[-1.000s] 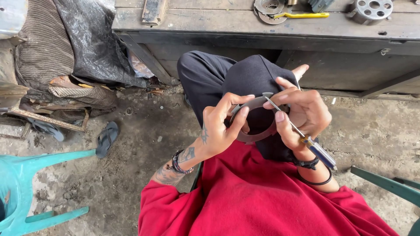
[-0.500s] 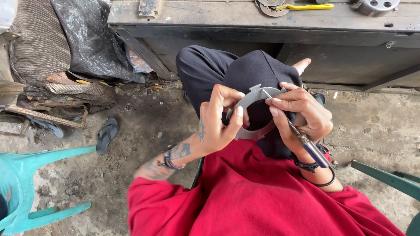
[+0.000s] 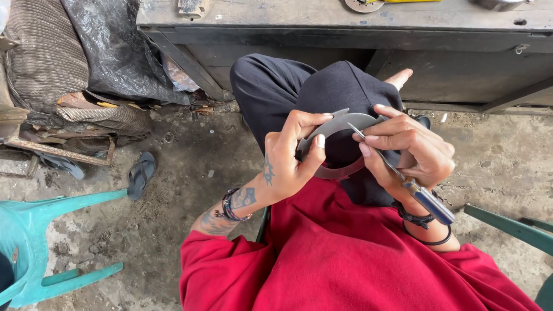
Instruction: Cleaning a motorcycle clutch plate by scraping the edges and surface with a small tool
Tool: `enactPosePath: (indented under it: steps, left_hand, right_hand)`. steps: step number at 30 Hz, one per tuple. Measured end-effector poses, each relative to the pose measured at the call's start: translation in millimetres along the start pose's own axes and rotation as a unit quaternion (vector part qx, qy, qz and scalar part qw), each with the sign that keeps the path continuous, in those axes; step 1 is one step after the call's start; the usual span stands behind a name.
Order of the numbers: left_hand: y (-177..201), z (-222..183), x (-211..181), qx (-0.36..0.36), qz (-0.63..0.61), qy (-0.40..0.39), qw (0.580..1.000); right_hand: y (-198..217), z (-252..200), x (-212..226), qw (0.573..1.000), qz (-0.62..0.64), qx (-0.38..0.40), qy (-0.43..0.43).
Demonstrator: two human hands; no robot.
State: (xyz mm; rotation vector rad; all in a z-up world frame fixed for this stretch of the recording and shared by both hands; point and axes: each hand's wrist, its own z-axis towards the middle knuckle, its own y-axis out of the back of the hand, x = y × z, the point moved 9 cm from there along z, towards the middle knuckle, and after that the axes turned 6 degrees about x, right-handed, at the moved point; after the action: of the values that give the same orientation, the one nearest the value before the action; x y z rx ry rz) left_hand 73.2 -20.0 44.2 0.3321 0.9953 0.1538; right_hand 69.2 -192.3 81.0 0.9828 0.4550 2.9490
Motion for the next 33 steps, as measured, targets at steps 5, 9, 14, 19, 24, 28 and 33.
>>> enactPosePath:
  steps: [5, 9, 14, 19, 24, 28, 33]
  left_hand:
    - [-0.8, -0.8, -2.5, -0.033, 0.016, -0.004, 0.999]
    - [4.3, 8.9, -16.9, -0.046, 0.035, -0.015, 0.998]
    - [-0.2, 2.4, -10.9, -0.074, 0.028, -0.035, 0.996]
    - [-1.9, 0.3, -9.0, -0.084, 0.025, -0.037, 0.995]
    - [-2.7, 2.1, -11.8, -0.089, 0.020, -0.044, 0.995]
    - [-4.8, 0.3, -11.2, -0.097, 0.030, -0.055, 0.993]
    - [-5.3, -0.2, -13.7, -0.109, 0.045, -0.064, 0.991]
  right_hand:
    - [-3.7, -5.0, 2.7, 0.999, -0.043, -0.011, 0.007]
    - [-9.4, -12.0, 11.3, 0.993, -0.110, -0.029, 0.030]
    - [-11.8, -14.0, 9.6, 0.988, -0.139, -0.046, 0.050]
    - [-14.0, -11.8, 11.1, 0.985, -0.150, -0.054, 0.065]
    - [-11.8, -17.1, 12.7, 0.980, -0.167, -0.081, 0.066]
    - [-10.8, -14.3, 11.5, 0.981, -0.167, -0.085, 0.052]
    - [-6.6, -11.1, 12.6, 0.984, -0.159, -0.071, 0.046]
